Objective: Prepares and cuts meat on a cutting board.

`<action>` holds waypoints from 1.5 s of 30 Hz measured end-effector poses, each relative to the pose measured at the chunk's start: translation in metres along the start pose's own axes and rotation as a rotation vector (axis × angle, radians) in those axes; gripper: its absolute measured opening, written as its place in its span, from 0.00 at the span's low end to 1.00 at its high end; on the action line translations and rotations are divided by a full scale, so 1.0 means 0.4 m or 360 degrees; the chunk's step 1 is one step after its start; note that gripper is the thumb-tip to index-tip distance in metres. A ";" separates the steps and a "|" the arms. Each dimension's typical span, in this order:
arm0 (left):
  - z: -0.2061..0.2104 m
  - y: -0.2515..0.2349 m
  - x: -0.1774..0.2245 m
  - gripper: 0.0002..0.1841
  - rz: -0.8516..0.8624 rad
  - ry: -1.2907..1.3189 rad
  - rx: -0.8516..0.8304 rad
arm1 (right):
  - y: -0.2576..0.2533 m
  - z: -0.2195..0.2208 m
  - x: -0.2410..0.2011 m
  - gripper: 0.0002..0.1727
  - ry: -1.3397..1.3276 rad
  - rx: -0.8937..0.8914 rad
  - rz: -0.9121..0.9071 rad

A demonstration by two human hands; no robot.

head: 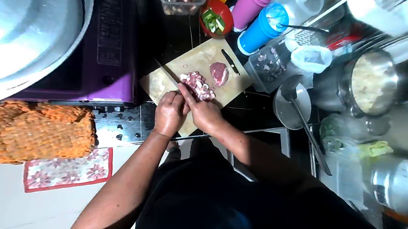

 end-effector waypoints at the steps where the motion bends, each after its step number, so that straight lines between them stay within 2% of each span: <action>1: -0.001 0.001 0.001 0.11 -0.0016 -0.0008 -0.0016 | 0.011 0.006 0.006 0.50 -0.0017 -0.0028 0.0014; 3: -0.003 0.000 0.003 0.10 -0.0042 -0.0003 -0.0022 | 0.060 0.025 0.030 0.53 -0.0068 -0.0167 0.0098; 6: -0.009 -0.005 0.002 0.09 -0.0040 0.0024 -0.0066 | 0.132 0.025 0.044 0.50 0.0013 -0.0450 0.0261; 11: -0.062 -0.024 0.014 0.07 -0.0158 0.0127 -0.0324 | 0.155 -0.032 0.087 0.41 -0.0251 -0.0531 0.0097; 14: -0.054 -0.014 0.008 0.07 -0.0164 0.0149 -0.0281 | 0.182 -0.013 0.125 0.37 -0.0315 -0.0478 0.0128; 17: -0.036 0.003 -0.005 0.08 -0.0102 0.0166 -0.0186 | 0.212 0.017 0.122 0.34 -0.0167 -0.0408 0.0271; 19: -0.028 0.008 -0.009 0.08 -0.0029 0.0155 -0.0161 | 0.206 0.033 0.082 0.38 -0.0094 -0.0390 0.0332; 21: -0.027 0.008 -0.010 0.08 0.0038 0.0126 -0.0190 | 0.168 0.046 0.033 0.45 -0.0086 -0.0380 0.0358; 24: -0.041 0.000 -0.009 0.07 0.0064 0.0133 -0.0265 | 0.091 0.036 0.006 0.49 -0.0125 -0.0219 0.0244; 27: -0.064 0.010 -0.008 0.08 0.0011 0.0225 -0.0267 | 0.048 0.015 0.066 0.40 -0.0495 -0.0113 -0.0005; 29: -0.080 0.018 -0.009 0.07 -0.0025 0.0321 -0.0203 | 0.063 0.010 0.105 0.39 -0.0664 0.0000 -0.0094; 35: -0.075 0.040 -0.030 0.06 -0.0016 0.0151 -0.0120 | 0.158 0.005 0.063 0.42 -0.0242 -0.0036 0.0036; 37: -0.068 0.040 -0.033 0.07 0.0024 0.0065 -0.0121 | 0.178 0.012 0.043 0.42 -0.0140 -0.0155 0.0081; 39: -0.064 0.036 -0.029 0.08 0.0047 0.0016 -0.0138 | 0.185 0.018 0.030 0.43 -0.0068 -0.0281 0.0153; 45: -0.040 0.030 -0.035 0.09 0.0090 -0.0069 -0.0104 | 0.167 0.025 0.015 0.45 0.0024 -0.0312 0.0176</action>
Point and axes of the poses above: each hand's wrist, its own y-axis away from the middle knuckle, its own z-axis out of the palm, x = y × z, the point moved 1 cm from there along -y, towards the middle knuckle, and after that the axes turned 9 degrees about -x, right-handed, at the moved point
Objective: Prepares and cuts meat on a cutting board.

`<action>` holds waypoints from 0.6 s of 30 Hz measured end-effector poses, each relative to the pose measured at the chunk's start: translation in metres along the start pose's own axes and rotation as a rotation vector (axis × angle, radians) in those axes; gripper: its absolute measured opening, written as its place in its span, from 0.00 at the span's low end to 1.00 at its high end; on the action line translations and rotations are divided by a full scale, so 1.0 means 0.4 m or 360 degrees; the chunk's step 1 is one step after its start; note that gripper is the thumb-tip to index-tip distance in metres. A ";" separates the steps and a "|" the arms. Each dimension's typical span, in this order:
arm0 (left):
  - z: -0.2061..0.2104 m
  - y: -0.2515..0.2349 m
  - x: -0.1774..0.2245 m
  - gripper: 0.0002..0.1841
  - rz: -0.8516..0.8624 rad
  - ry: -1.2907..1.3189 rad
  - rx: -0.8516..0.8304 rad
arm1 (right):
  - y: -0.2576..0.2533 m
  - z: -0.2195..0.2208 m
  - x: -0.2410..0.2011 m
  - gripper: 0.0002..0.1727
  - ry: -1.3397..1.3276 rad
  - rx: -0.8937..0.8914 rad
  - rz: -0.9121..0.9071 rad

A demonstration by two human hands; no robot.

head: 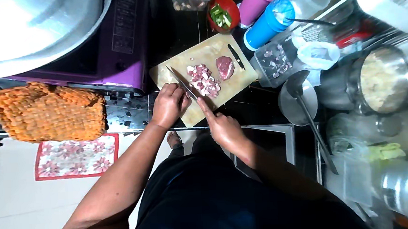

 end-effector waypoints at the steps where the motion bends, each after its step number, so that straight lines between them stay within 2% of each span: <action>1: 0.001 -0.001 -0.002 0.09 0.0005 -0.0007 -0.0020 | -0.005 -0.003 -0.005 0.46 0.0015 -0.0028 0.0019; 3: 0.005 -0.001 -0.007 0.09 0.0016 -0.0021 -0.0035 | -0.014 -0.011 -0.010 0.48 0.0053 -0.0058 0.0020; 5: 0.005 0.000 -0.013 0.08 -0.0009 0.0024 -0.0019 | -0.015 -0.029 0.002 0.45 -0.0025 -0.0068 -0.0041; 8: -0.008 -0.001 -0.006 0.07 -0.0141 0.0216 -0.0010 | -0.006 -0.045 0.041 0.39 -0.0268 0.0135 -0.0183; 11: -0.031 -0.015 -0.001 0.15 -0.0098 0.0353 -0.0023 | -0.006 -0.046 0.071 0.38 -0.0330 0.0452 -0.0241; 13: -0.039 -0.029 -0.009 0.21 0.0072 0.0330 -0.0172 | -0.014 -0.048 0.078 0.38 -0.0357 0.0473 -0.0216; 15: -0.029 -0.037 -0.026 0.17 0.0179 0.0218 -0.0304 | -0.020 -0.046 0.074 0.38 -0.0405 0.0403 -0.0197; 18: -0.020 -0.032 -0.026 0.12 0.0097 0.0098 -0.0191 | -0.017 -0.036 0.060 0.38 -0.0435 0.0324 -0.0214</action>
Point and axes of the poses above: each hand's wrist, its own y-axis away from the middle knuckle, its own z-axis out of the palm, x = y × z, the point moved 1 cm from there along -y, towards the middle knuckle, and after that the axes turned 9 degrees about -x, right-handed, at the moved point
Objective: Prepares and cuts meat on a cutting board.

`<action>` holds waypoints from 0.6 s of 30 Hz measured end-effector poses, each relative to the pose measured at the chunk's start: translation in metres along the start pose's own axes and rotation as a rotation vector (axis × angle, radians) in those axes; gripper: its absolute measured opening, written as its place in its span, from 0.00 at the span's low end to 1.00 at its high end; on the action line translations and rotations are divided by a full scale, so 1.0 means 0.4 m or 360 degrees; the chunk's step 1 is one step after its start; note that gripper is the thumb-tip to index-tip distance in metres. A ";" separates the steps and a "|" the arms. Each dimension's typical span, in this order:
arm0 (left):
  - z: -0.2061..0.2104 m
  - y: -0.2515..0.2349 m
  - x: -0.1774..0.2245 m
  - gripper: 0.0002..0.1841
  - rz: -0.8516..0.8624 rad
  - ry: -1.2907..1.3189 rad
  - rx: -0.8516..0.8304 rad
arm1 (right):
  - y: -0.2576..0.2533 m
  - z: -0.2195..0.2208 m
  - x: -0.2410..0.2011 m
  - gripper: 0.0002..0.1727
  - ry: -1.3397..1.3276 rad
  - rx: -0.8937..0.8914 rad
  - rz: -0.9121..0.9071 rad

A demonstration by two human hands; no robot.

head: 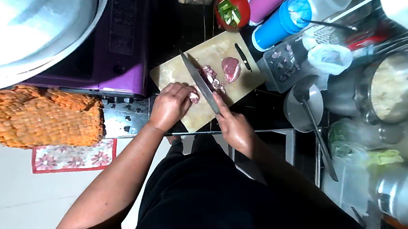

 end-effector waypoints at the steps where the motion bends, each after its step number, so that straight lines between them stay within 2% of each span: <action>1: 0.002 0.004 0.008 0.12 -0.0065 -0.0036 0.0059 | 0.004 0.005 -0.005 0.38 0.0013 -0.0034 0.0004; 5: -0.001 0.012 0.044 0.15 -0.0232 0.0008 0.0092 | 0.013 0.026 -0.019 0.38 0.0100 -0.0189 0.0103; 9: 0.019 0.013 0.028 0.12 -0.0069 0.0109 0.0133 | 0.015 0.056 -0.010 0.37 0.0120 -0.0132 0.0062; 16: 0.032 0.008 0.014 0.10 -0.0005 0.0052 0.0203 | 0.013 0.085 -0.020 0.37 0.0245 -0.0083 0.0085; 18: 0.035 0.008 0.015 0.10 0.0009 0.0031 0.0207 | -0.004 0.085 -0.038 0.39 0.0243 -0.0159 0.0143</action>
Point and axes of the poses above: each hand's wrist, its own y-axis away from the middle knuckle, its own z-axis out of the palm, x = y × z, the point moved 1 cm from there along -y, towards the middle knuckle, and after that the axes turned 9 degrees about -x, right-handed, at the moved point
